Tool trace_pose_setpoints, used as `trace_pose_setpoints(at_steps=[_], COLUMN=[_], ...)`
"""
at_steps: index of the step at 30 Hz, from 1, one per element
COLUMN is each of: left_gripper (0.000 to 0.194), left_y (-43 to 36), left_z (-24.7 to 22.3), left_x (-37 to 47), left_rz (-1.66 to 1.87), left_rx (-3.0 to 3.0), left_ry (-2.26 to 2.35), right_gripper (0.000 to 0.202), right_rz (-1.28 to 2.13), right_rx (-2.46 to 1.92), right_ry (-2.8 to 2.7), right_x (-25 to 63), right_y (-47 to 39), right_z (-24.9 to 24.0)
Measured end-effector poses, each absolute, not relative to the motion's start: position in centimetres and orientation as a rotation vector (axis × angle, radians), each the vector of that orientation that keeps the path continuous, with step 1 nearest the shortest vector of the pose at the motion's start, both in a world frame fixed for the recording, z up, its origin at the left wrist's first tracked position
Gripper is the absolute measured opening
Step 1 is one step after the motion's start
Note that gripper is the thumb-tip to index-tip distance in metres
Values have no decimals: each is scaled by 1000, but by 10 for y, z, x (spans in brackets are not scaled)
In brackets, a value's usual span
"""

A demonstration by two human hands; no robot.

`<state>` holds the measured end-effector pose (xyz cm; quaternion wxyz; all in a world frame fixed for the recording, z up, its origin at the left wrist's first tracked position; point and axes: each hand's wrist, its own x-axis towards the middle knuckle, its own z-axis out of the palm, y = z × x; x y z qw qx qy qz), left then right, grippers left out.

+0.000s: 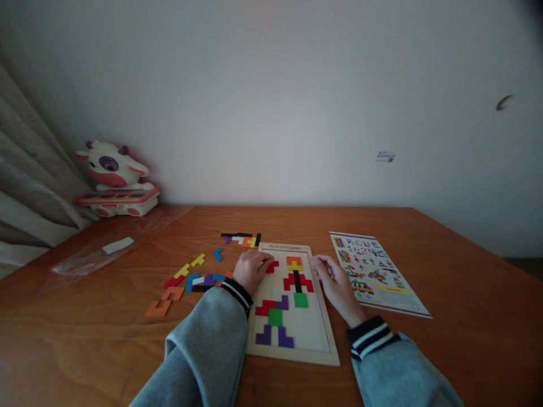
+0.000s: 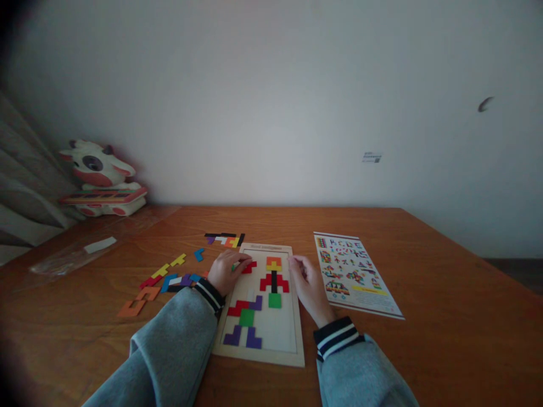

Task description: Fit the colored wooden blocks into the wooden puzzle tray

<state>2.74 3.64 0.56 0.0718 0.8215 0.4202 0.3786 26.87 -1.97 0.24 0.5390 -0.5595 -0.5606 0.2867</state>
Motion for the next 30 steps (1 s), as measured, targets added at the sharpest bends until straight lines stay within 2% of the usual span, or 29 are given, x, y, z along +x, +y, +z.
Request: trace_pose_setpoints(at_steps=[8,11,17,30], left_gripper=[22,22,35,48], left_y=[29,19,12,22], left_z=[16,24,30,11], left_x=[29,28,26,24], left_rz=[1243,1091,697,678], left_rx=[2616,2794,2876,2734], left_ry=[1156,1073,1016,1138], right_gripper=[40,42,41,41], right_rz=[674,662,647,614], right_rx=[-1335,-1341,-1332,-1349], right_ry=[-1368,-1373,-1376,-1409], right_x=[270,271,271,272], right_y=[-20,-20,-19,-18], right_z=[2,1,-1,-4])
